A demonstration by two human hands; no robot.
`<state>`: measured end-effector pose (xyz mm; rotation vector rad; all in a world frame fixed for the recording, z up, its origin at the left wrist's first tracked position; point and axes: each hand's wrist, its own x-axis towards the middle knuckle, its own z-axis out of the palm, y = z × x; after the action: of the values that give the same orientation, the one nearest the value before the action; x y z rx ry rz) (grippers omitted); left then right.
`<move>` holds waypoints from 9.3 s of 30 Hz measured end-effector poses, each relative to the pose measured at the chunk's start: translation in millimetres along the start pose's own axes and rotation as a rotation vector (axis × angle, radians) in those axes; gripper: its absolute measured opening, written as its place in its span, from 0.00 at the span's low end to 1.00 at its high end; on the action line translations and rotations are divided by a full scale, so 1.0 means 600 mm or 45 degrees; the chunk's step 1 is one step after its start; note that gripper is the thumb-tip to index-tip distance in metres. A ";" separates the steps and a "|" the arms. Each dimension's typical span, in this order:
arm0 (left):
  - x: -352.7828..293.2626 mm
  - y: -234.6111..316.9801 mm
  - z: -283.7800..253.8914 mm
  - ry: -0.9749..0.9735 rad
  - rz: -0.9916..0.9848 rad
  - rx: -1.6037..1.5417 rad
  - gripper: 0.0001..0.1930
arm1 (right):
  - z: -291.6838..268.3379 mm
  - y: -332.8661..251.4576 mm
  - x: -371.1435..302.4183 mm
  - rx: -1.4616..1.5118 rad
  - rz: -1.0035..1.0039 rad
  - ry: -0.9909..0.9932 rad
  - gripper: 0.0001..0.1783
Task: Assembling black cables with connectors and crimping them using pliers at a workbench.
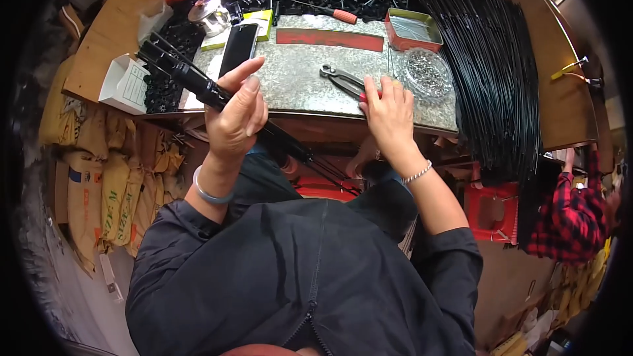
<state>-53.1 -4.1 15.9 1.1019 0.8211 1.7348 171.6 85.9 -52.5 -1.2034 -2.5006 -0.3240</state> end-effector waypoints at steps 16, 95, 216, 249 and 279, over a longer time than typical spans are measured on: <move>-0.106 -0.076 0.080 0.142 -0.796 -0.913 0.33 | -0.166 -0.095 -0.129 2.486 -0.192 0.884 0.12; -0.032 0.011 0.082 -0.356 0.291 0.794 0.11 | -0.177 -0.084 -0.007 2.133 -0.058 0.413 0.15; 0.094 0.047 -0.002 -0.331 -0.137 -0.237 0.15 | -0.121 -0.109 -0.002 2.695 0.188 0.110 0.08; 0.088 0.044 0.107 -0.612 -0.421 -0.507 0.14 | -0.136 -0.109 -0.020 2.669 0.372 0.179 0.07; 0.050 0.038 0.091 -0.668 -0.124 -0.133 0.14 | -0.113 -0.098 -0.019 3.021 0.200 0.109 0.09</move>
<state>-16.3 18.9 66.2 1.3390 0.4428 1.3015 145.8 18.5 1.6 -0.1163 -0.9745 1.8671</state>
